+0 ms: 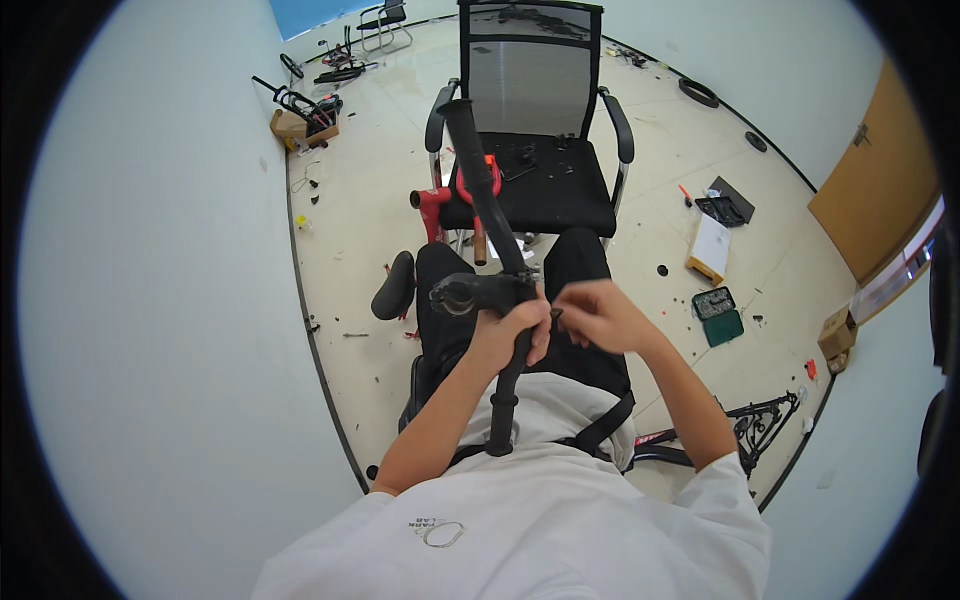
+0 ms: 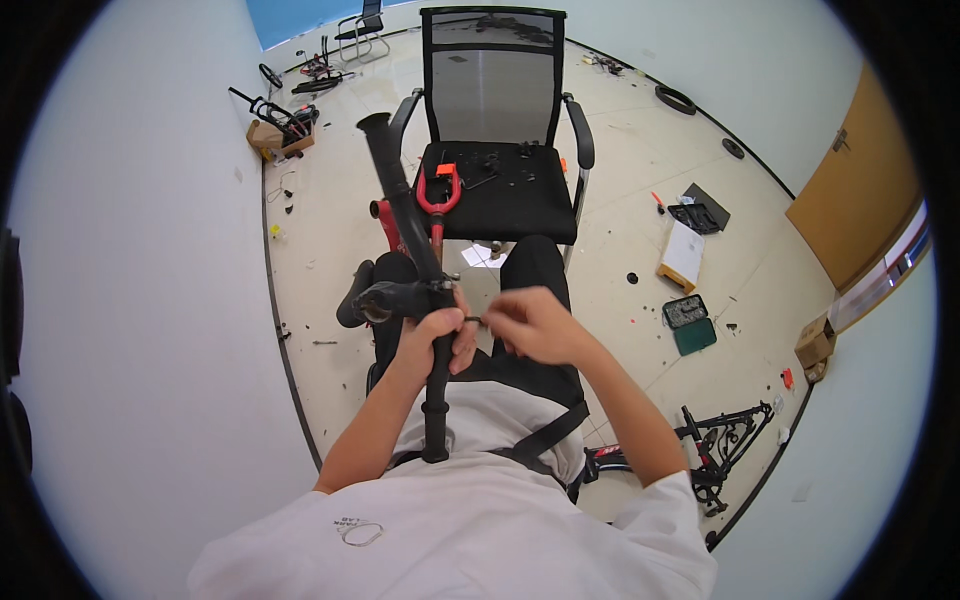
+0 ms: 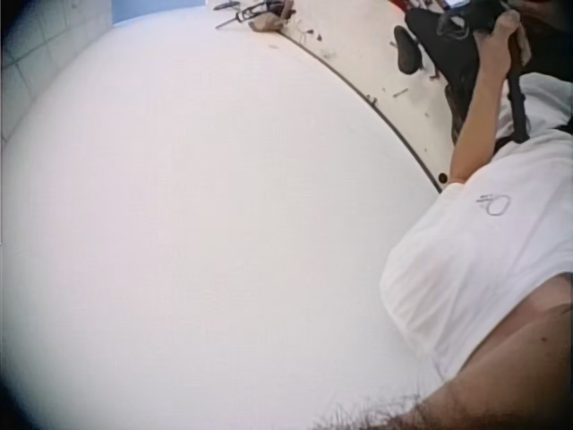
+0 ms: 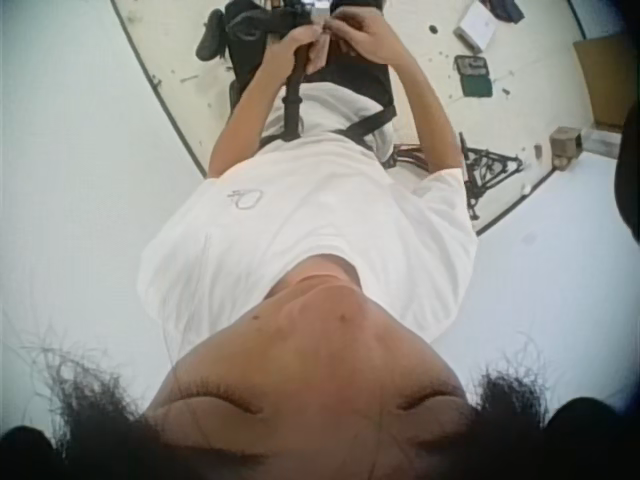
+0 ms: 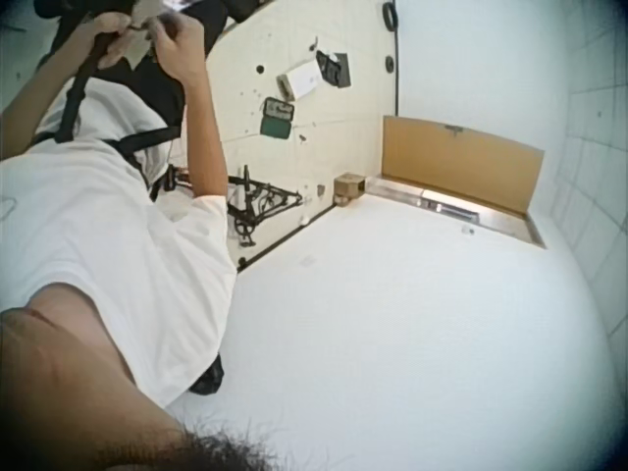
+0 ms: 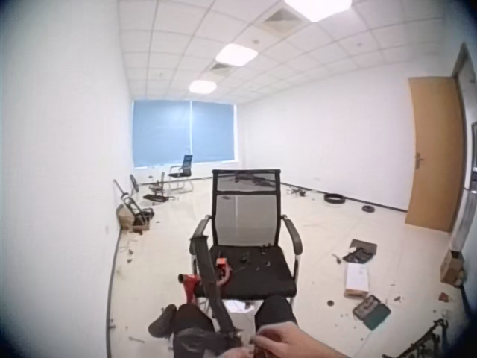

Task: The person assembles a bicycle handlebar stem by inserting a bolt and tightening it with an Allen key. They repeatedly adjust the bolt and use the tool to secure the components on a chair workspace.

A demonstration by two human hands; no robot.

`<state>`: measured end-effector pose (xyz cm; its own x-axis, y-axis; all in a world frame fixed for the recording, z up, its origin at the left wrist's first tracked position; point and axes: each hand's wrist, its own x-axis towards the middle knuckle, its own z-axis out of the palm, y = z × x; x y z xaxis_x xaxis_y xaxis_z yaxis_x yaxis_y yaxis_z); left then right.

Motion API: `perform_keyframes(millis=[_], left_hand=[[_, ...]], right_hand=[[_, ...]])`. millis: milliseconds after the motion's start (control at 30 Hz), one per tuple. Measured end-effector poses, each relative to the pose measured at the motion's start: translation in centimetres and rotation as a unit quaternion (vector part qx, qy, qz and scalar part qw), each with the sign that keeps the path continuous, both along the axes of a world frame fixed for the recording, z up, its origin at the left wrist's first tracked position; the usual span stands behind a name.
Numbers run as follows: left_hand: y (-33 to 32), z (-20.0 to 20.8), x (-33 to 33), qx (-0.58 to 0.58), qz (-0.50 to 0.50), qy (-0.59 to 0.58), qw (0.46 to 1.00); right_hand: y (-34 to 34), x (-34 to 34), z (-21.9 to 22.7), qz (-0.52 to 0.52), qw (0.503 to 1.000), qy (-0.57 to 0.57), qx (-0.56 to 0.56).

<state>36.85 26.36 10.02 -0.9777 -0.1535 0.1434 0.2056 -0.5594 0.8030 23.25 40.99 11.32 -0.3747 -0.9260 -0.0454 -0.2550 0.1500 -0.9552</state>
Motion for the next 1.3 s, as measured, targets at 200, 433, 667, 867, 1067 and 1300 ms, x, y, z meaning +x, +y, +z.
perform_keyframes(millis=[200, 433, 667, 867, 1067, 1300], left_hand=[[-0.5, -0.5, -0.1, 0.024, 0.064, -0.022, 0.997], [0.1, -1.5, 0.0, 0.088, -0.023, -0.010, 0.996], [-0.1, -1.5, -0.1, 0.039, -0.038, 0.019, 0.998], [-0.4, -1.3, 0.0, 0.050, -0.006, -0.007, 0.999], [-0.5, -1.4, -0.3, 0.067, 0.005, -0.007, 0.998], [0.3, -1.1, 0.0, -0.012, 0.042, -0.084, 0.996]], right_hand=[[4.0, 4.7, 3.6, 0.268, 0.957, -0.108, -0.015], [2.8, 2.8, 10.4, 0.066, 0.992, 0.016, -0.105], [2.5, 0.4, 4.1, 0.133, 0.976, 0.136, 0.105], [2.9, 1.3, 5.8, 0.126, 0.975, 0.184, 0.021], [3.7, 3.4, 5.1, 0.275, 0.961, 0.030, 0.002], [2.3, 1.0, 10.2, 0.062, 0.995, 0.049, -0.054]])
